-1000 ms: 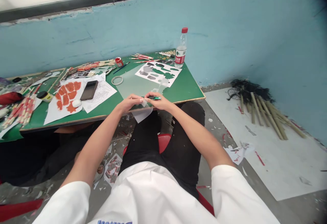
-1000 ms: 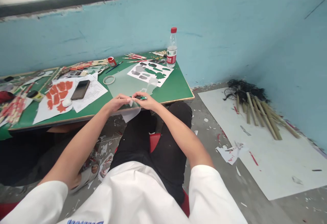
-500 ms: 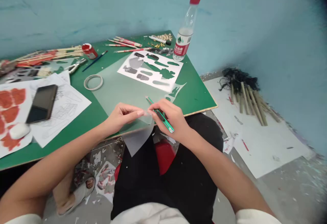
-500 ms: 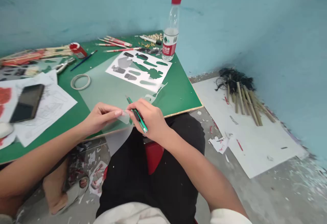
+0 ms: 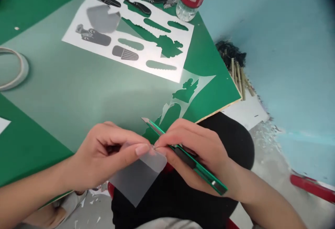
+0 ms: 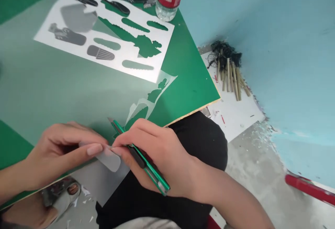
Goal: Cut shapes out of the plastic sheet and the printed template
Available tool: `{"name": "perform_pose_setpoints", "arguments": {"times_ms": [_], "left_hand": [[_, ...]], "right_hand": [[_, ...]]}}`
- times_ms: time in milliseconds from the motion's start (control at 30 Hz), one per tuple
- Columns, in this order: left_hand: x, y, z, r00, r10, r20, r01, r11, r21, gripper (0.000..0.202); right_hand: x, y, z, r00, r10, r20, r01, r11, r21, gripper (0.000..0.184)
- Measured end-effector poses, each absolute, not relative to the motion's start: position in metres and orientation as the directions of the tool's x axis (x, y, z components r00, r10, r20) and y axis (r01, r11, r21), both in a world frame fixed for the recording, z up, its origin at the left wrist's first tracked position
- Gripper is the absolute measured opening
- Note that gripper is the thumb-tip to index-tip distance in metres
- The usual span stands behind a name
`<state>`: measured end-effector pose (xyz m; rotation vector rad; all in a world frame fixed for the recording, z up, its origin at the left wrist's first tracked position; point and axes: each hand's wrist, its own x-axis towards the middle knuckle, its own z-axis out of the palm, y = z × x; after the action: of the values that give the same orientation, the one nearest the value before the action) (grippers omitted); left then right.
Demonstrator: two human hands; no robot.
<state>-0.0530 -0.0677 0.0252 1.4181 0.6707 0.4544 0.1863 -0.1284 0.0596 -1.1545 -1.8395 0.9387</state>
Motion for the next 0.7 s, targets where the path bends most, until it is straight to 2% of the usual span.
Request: {"name": "perform_pose_setpoints", "arguments": {"times_ms": [167,433,700], "left_hand": [[-0.051,-0.073,0.028,0.719,0.656,-0.23,0.14,0.188,0.972,0.028],[-0.046,-0.079,0.031,0.646,0.7,-0.305,0.218,0.215,0.952,0.031],[-0.043,-0.083,0.034,0.612,0.742,-0.274,0.246,0.15,0.958,0.032]], "right_hand": [[0.187,-0.136,0.059,-0.282,0.947,0.153,0.421,0.266,-0.867,0.007],[0.184,-0.138,0.064,-0.289,0.927,0.241,0.605,0.372,-0.704,0.009],[0.182,-0.141,0.064,-0.269,0.946,0.183,0.602,0.313,-0.735,0.01]]}}
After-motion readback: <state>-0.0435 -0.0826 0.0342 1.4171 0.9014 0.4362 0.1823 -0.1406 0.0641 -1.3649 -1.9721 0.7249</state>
